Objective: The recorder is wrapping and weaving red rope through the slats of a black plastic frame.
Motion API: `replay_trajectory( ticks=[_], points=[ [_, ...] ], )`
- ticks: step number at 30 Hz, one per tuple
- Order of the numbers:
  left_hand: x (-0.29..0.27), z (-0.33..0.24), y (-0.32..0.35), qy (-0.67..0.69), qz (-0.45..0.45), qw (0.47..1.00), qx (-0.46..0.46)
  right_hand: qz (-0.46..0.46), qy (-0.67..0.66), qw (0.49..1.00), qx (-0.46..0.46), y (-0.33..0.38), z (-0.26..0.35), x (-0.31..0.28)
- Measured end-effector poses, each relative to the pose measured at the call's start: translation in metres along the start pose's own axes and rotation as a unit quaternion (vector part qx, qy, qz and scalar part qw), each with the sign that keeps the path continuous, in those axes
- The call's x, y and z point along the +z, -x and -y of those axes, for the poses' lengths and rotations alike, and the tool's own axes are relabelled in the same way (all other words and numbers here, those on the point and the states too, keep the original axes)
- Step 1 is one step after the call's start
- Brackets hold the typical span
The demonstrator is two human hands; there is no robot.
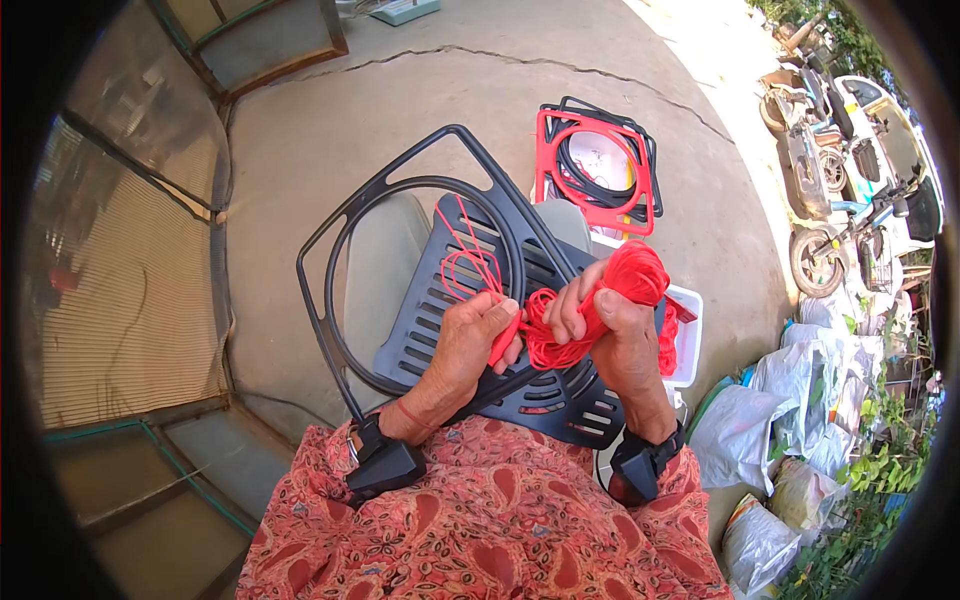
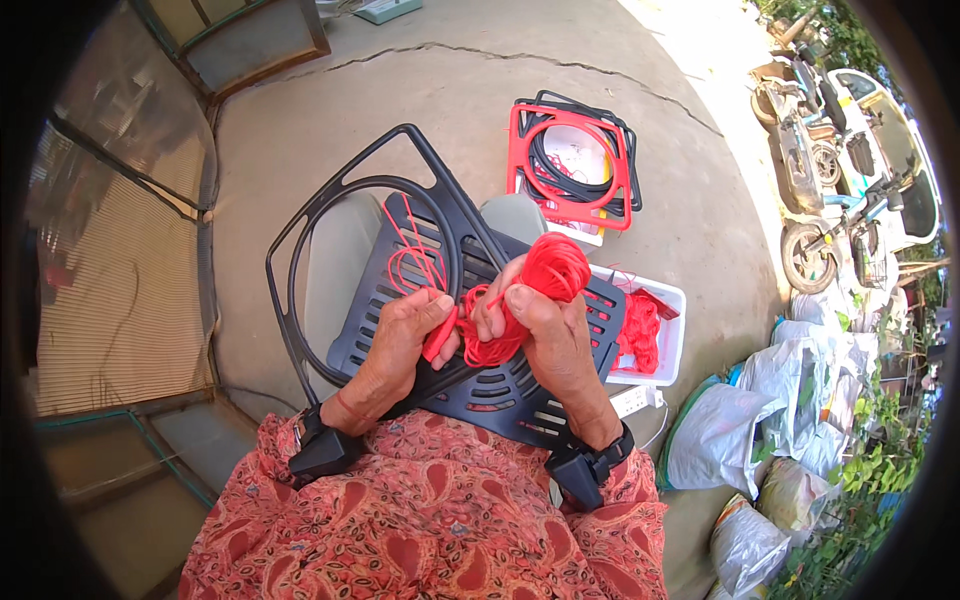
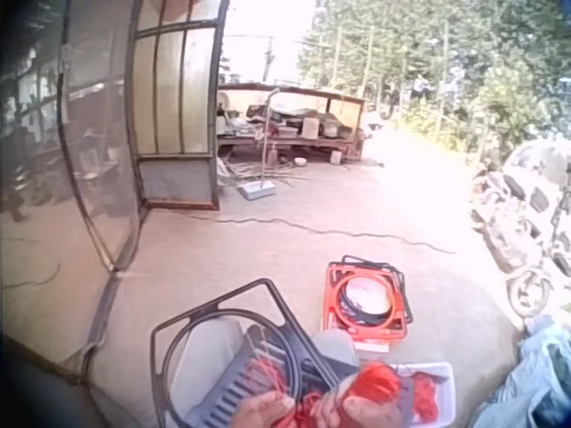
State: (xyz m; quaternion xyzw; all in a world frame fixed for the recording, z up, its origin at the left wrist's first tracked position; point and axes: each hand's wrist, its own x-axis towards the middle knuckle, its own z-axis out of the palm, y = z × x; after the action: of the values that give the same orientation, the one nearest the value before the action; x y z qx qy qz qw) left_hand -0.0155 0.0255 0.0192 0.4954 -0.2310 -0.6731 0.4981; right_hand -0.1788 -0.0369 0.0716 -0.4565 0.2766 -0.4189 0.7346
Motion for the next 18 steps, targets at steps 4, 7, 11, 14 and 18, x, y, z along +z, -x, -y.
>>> replay_trajectory(
  ticks=[4,7,11,14,18],
  points=[
    [0.004,0.000,0.000,-0.014,-0.010,1.000,0.002,-0.040,0.060,0.996,-0.050,0.013,0.001,-0.015],
    [-0.010,0.009,-0.010,-0.021,-0.043,0.999,0.010,-0.083,0.199,0.976,-0.027,0.011,-0.011,-0.006],
    [-0.026,0.009,-0.019,-0.018,-0.081,0.996,0.011,-0.090,0.113,0.985,-0.094,-0.001,-0.055,-0.013],
    [-0.038,0.005,-0.022,-0.001,-0.116,0.993,0.026,-0.090,0.030,0.991,-0.100,-0.021,-0.073,-0.010],
    [-0.040,-0.003,-0.020,-0.011,-0.140,0.990,0.016,-0.087,-0.045,0.990,-0.106,-0.036,-0.080,-0.012]
  ],
)
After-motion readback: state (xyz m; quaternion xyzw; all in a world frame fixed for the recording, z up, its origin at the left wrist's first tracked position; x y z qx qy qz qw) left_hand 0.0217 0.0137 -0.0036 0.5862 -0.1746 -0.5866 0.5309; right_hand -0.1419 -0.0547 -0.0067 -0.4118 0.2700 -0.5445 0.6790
